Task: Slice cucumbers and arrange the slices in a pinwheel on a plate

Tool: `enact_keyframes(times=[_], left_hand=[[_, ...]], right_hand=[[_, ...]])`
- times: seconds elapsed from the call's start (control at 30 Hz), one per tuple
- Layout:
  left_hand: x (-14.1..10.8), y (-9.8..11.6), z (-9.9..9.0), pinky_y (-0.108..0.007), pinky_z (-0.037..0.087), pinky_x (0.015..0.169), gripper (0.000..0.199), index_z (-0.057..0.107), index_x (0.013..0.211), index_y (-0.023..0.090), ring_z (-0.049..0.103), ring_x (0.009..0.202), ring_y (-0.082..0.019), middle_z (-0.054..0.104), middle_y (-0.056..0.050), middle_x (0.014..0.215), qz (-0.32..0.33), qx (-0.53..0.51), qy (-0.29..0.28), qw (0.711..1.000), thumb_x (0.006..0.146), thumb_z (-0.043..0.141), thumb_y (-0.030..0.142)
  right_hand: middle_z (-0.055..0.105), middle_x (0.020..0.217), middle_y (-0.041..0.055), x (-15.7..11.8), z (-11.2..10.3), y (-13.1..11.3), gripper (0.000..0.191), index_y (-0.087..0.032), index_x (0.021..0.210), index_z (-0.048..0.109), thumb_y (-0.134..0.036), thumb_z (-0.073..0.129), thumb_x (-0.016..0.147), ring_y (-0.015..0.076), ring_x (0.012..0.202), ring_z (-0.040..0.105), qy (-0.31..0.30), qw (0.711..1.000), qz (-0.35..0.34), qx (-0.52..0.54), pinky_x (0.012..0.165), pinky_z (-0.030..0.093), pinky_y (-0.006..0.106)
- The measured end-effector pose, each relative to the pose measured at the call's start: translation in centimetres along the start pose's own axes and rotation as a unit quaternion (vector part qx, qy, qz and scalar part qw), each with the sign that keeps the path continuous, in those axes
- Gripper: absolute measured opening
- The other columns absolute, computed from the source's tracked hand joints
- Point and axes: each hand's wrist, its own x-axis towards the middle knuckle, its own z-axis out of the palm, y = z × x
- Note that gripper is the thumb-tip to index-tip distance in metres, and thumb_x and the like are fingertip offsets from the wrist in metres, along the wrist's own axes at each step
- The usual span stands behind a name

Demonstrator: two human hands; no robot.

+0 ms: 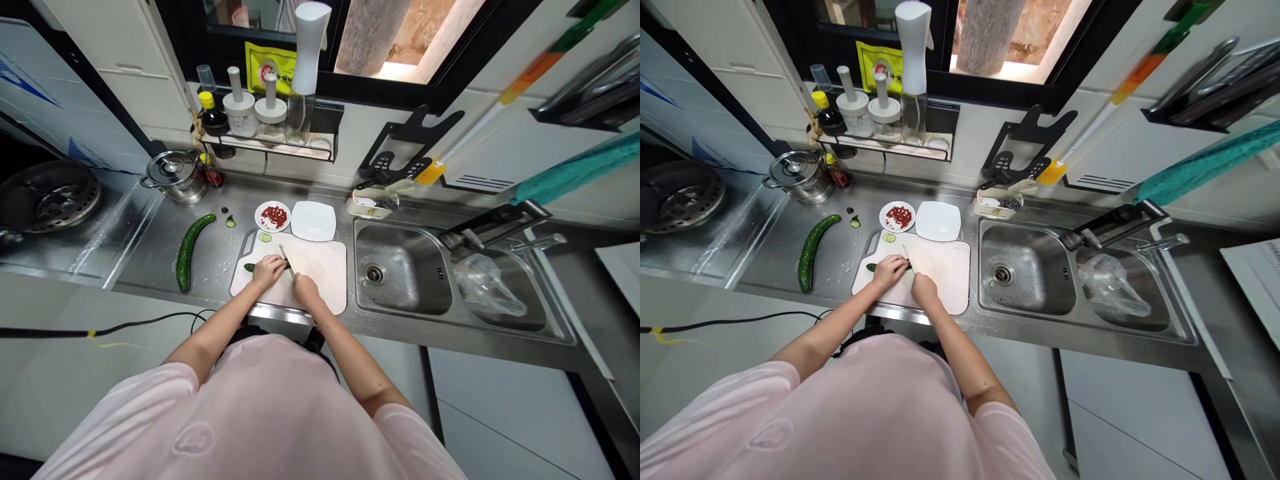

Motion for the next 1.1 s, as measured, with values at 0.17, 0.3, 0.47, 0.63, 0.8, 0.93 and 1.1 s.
enact_keyframes(times=[0.17, 0.3, 0.47, 0.63, 0.8, 0.93, 1.1], left_hand=[[-0.1, -0.2, 0.2, -0.029, 0.044, 0.079, 0.022, 0.069, 0.093, 0.024, 0.057, 0.090, -0.016, 0.065, -0.005, 0.096, -0.001, -0.003, -0.001, 1.000, 0.089, 0.048, 0.031], [-0.1, -0.2, 0.0, -0.029, 0.044, 0.080, 0.023, 0.069, 0.093, 0.023, 0.056, 0.090, -0.016, 0.065, -0.004, 0.095, 0.000, -0.003, -0.001, 1.000, 0.090, 0.048, 0.032], [-0.1, 0.1, -0.2, -0.030, 0.044, 0.080, 0.022, 0.068, 0.092, 0.024, 0.056, 0.090, -0.016, 0.065, -0.004, 0.095, -0.001, -0.001, -0.001, 1.000, 0.089, 0.048, 0.032], [-0.1, 0.3, -0.4, -0.029, 0.044, 0.079, 0.022, 0.068, 0.092, 0.024, 0.056, 0.088, -0.015, 0.065, -0.004, 0.094, 0.002, -0.003, 0.002, 1.000, 0.089, 0.048, 0.032], [-0.1, 0.2, -0.2, -0.029, 0.045, 0.078, 0.020, 0.069, 0.092, 0.024, 0.057, 0.089, -0.015, 0.065, -0.004, 0.094, 0.001, -0.004, 0.010, 1.000, 0.089, 0.049, 0.030], [-0.1, 0.1, -0.1, -0.029, 0.046, 0.078, 0.021, 0.069, 0.092, 0.024, 0.057, 0.088, -0.015, 0.065, -0.005, 0.094, -0.002, 0.001, 0.009, 1.000, 0.089, 0.049, 0.031], [-0.1, 0.1, -0.2, -0.029, 0.045, 0.079, 0.021, 0.068, 0.092, 0.024, 0.057, 0.089, -0.015, 0.065, -0.004, 0.095, -0.002, -0.001, 0.004, 1.000, 0.089, 0.049, 0.031]], right_hand=[[0.065, 0.097, 0.0146, 0.0, 0.4, -0.1, 0.025, -0.013, 0.105, 0.055, -0.013, 0.035, 0.091, 0.0210, 0.091, 0.063, 0.001, 1.000, 0.009, 0.001, 0.073, 0.043, 0.027], [0.065, 0.096, 0.0141, -0.1, 0.8, -0.2, 0.026, -0.012, 0.106, 0.054, -0.014, 0.033, 0.091, 0.0220, 0.090, 0.063, 0.014, 1.000, 0.016, 0.003, 0.073, 0.044, 0.028], [0.065, 0.098, 0.0157, -0.5, 1.0, -0.3, 0.026, -0.012, 0.107, 0.053, -0.013, 0.033, 0.091, 0.0218, 0.093, 0.063, 0.008, 1.000, 0.027, 0.007, 0.075, 0.044, 0.029], [0.066, 0.096, 0.0145, -2.1, 2.0, 0.5, 0.023, -0.012, 0.104, 0.053, -0.015, 0.034, 0.091, 0.0216, 0.091, 0.064, 0.006, 0.999, 0.036, -0.004, 0.073, 0.044, 0.028], [0.065, 0.094, 0.0154, -3.3, 2.6, 1.2, 0.021, -0.012, 0.104, 0.052, -0.014, 0.037, 0.089, 0.0227, 0.090, 0.064, -0.005, 0.999, 0.039, -0.009, 0.072, 0.044, 0.029], [0.065, 0.096, 0.0153, -2.8, 2.2, 0.9, 0.021, -0.013, 0.104, 0.052, -0.014, 0.037, 0.090, 0.0220, 0.091, 0.063, -0.009, 0.999, 0.043, -0.009, 0.073, 0.043, 0.029], [0.065, 0.098, 0.0155, -1.0, 1.4, -0.1, 0.024, -0.013, 0.105, 0.053, -0.016, 0.033, 0.092, 0.0217, 0.092, 0.063, 0.004, 0.999, 0.043, 0.003, 0.073, 0.044, 0.029]])
